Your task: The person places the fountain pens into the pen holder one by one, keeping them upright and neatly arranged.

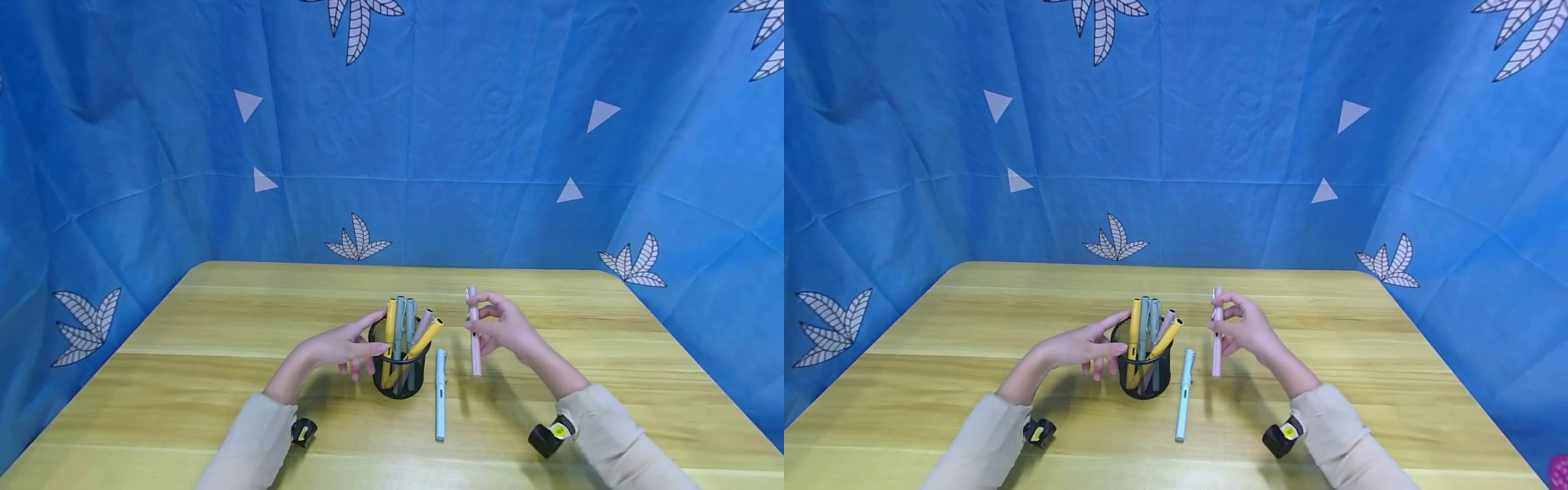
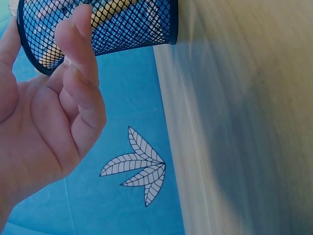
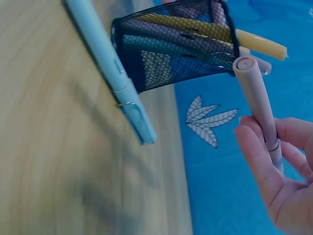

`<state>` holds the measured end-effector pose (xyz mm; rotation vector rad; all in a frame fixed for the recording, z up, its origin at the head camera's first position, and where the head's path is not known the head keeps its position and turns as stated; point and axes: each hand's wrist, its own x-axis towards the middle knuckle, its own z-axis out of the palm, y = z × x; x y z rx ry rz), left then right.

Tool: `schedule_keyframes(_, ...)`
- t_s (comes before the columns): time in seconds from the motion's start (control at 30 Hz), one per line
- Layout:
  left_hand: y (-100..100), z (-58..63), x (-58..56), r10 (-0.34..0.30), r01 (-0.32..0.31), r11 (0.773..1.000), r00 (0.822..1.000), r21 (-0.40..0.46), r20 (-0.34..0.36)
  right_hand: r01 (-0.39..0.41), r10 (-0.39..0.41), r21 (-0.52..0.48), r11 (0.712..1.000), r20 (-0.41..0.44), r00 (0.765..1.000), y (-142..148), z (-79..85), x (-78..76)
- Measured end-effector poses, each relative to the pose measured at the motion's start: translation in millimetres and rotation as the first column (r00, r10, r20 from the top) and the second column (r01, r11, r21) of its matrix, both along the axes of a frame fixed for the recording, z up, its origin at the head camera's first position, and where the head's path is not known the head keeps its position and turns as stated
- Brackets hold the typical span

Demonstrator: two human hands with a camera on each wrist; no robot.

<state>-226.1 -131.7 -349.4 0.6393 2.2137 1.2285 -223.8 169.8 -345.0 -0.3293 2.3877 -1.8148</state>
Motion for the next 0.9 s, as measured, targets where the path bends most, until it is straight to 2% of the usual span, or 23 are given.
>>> schedule_keyframes(0.17,0,-0.1,0.2,0.002,-0.002,1.000,1.000,0.003,0.004,0.020,-0.022,-0.035,0.999,-0.063,0.998,1,6.3,0.2)
schedule_keyframes(0.5,0,1.2,1.0,0.001,-0.001,1.000,1.000,0.008,0.007,0.047,-0.066,-0.138,0.989,-0.137,0.988,-2,19.5,3.1)
schedule_keyframes(0.9,0,0.7,1.9,-0.002,0.001,1.000,1.000,0.015,0.009,0.079,-0.153,-0.329,0.941,-0.207,0.966,-8,36.8,12.1)
